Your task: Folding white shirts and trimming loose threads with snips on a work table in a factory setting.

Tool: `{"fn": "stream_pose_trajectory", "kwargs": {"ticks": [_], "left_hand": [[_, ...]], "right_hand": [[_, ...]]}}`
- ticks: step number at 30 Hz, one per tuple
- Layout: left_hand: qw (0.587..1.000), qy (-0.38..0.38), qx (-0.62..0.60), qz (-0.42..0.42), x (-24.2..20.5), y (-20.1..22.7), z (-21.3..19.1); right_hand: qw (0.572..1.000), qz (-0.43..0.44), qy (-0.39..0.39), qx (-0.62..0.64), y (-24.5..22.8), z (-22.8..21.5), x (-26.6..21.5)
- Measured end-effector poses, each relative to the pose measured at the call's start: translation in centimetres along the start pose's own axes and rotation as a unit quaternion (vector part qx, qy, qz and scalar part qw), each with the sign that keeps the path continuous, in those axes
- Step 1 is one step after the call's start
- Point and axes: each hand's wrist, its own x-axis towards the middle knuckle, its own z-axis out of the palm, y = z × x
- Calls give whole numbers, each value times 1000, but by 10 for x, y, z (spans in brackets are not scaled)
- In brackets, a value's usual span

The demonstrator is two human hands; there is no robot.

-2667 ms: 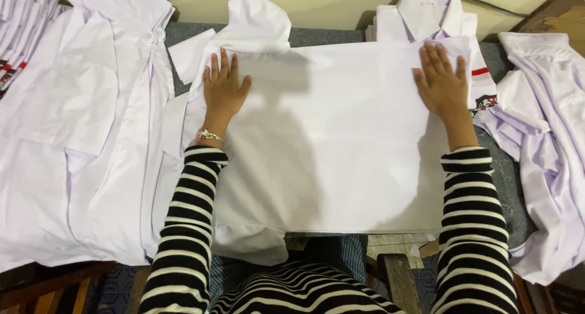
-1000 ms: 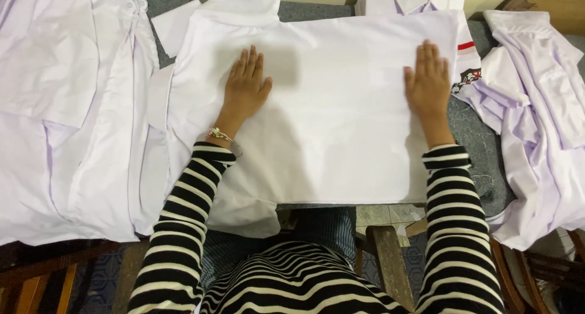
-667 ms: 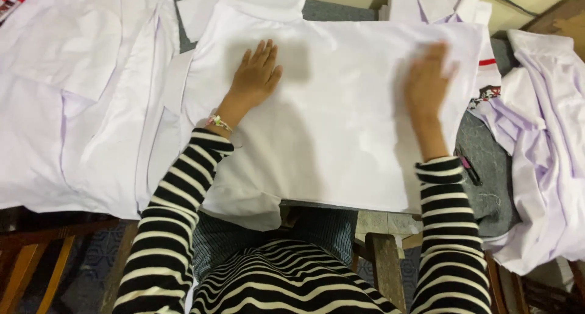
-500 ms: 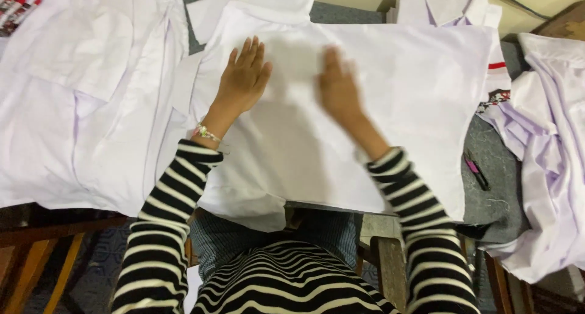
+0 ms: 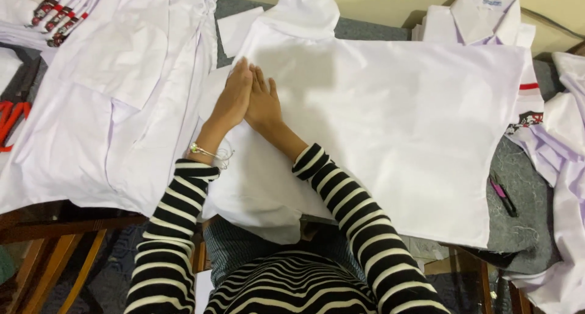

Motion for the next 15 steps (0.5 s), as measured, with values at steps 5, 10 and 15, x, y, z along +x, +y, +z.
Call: {"fn": "stream_pose_trajectory", "kwargs": {"ticks": [5, 10, 15], "left_hand": [[975, 17, 192, 111, 20, -52, 22], [985, 18, 154, 72, 8, -23, 14], [990, 13, 118, 74, 13, -38, 18]], "right_hand": [[1000, 8, 8, -21, 2, 5, -6], [999, 5, 29, -14, 0, 4, -7], [999, -8, 50, -12, 13, 16, -8]]}}
